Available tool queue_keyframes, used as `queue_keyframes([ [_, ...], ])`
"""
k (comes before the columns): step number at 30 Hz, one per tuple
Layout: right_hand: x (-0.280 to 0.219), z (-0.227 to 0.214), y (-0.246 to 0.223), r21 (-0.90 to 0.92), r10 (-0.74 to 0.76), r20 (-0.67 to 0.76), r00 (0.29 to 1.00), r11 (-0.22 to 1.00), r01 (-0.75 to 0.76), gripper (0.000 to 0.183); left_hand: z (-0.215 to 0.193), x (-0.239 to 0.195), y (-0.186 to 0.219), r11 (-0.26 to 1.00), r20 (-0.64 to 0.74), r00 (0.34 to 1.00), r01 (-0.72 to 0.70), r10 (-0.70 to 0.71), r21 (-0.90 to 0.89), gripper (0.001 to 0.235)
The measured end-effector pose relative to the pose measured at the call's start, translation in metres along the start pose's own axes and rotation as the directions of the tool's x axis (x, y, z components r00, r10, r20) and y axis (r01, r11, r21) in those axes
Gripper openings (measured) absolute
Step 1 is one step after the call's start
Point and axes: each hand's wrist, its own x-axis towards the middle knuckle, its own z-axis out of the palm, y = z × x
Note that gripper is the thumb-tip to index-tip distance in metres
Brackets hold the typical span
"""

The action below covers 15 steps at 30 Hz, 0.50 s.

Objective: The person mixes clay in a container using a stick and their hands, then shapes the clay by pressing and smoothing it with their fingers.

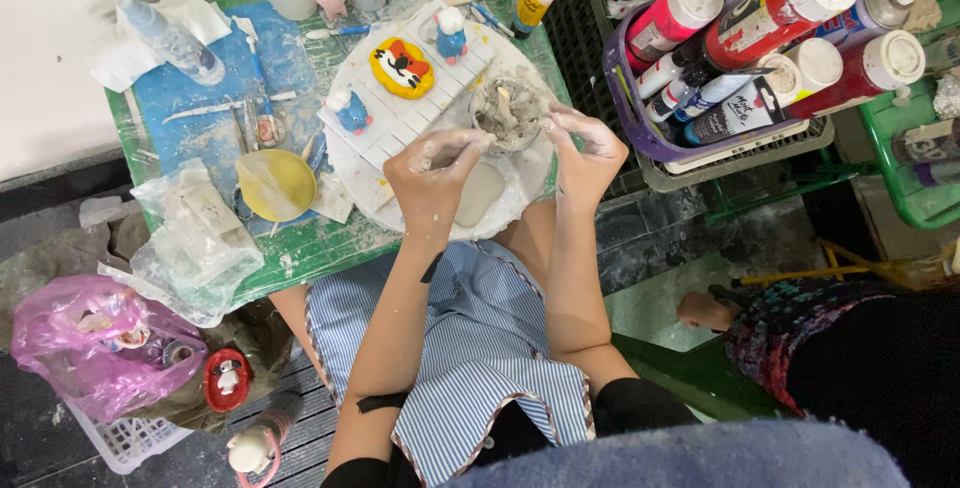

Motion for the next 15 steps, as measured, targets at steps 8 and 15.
queue_keyframes([
  [8,-0.002,0.010,-0.008,-0.032,-0.040,0.144,0.989,0.998,0.045,0.013,0.002,0.000,-0.010,0.997,0.068,0.996,-0.055,0.059,-0.053,0.018],
  [15,-0.006,0.012,-0.016,0.014,0.016,0.205,0.979,1.000,-0.020,0.017,0.006,-0.003,-0.012,0.987,0.153,0.988,0.013,0.012,-0.160,0.027],
])
